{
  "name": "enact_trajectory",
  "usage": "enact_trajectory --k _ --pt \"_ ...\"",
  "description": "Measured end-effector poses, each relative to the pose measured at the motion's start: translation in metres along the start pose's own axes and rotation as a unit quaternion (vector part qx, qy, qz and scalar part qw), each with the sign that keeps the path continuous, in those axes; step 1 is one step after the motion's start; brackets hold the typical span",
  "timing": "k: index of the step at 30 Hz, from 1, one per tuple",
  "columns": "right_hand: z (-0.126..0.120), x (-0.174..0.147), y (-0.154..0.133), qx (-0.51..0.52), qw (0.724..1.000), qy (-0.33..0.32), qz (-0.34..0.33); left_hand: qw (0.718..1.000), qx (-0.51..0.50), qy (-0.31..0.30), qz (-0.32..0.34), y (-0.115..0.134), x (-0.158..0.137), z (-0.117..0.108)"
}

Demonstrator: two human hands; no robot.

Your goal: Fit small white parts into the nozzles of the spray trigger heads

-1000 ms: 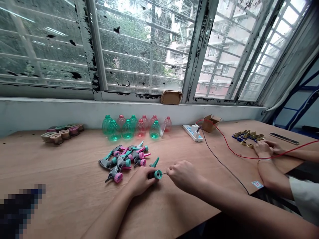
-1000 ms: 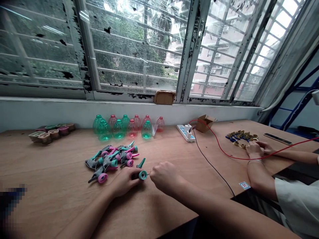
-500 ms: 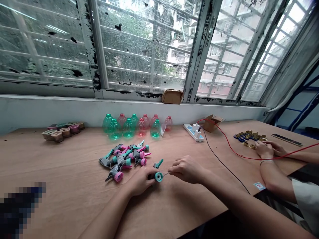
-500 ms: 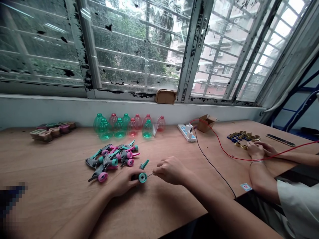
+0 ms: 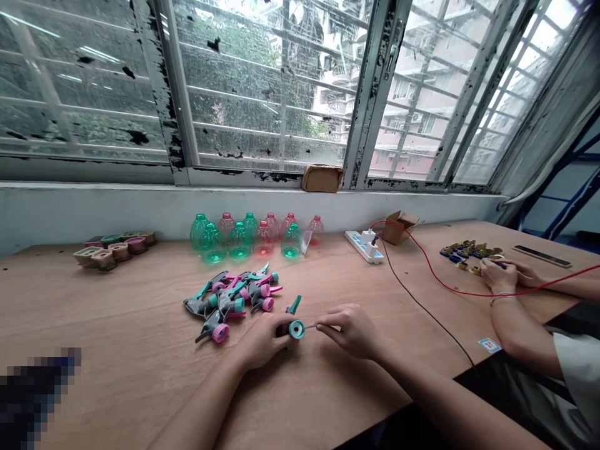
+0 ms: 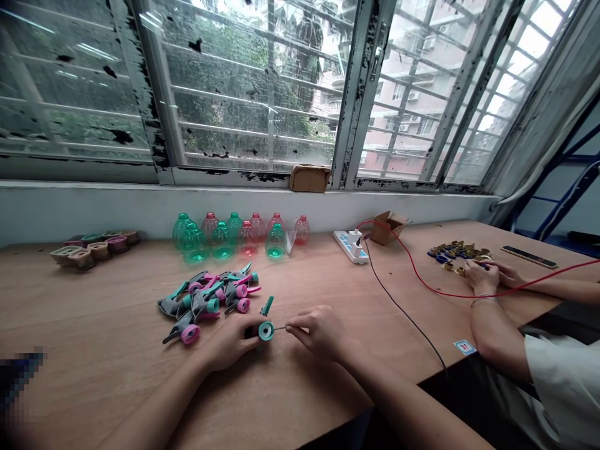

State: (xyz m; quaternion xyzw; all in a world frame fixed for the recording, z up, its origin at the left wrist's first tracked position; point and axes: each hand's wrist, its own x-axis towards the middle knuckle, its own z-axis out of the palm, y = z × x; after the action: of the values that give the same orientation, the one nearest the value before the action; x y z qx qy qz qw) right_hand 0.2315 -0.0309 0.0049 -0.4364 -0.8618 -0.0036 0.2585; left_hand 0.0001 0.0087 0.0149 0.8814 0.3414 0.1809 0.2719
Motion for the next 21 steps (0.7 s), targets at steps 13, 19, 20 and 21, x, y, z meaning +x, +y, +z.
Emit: enact_trajectory --k 13,19,20,21 --pt "0.018 -0.007 0.013 0.145 0.989 0.020 0.017 1.000 -0.001 -0.003 -0.006 0.005 0.000 -0.002" --pt "0.016 -0.007 0.004 0.062 0.996 0.034 0.053 1.000 0.011 0.003 -0.019 0.005 0.001 0.001" --pt "0.015 -0.007 0.002 0.053 0.996 0.037 0.061 1.000 0.010 0.004 -0.020 0.005 0.001 0.001" --pt "0.015 -0.006 0.001 0.055 0.996 0.036 0.065 1.000 0.006 0.004 -0.019 0.005 0.001 0.001"
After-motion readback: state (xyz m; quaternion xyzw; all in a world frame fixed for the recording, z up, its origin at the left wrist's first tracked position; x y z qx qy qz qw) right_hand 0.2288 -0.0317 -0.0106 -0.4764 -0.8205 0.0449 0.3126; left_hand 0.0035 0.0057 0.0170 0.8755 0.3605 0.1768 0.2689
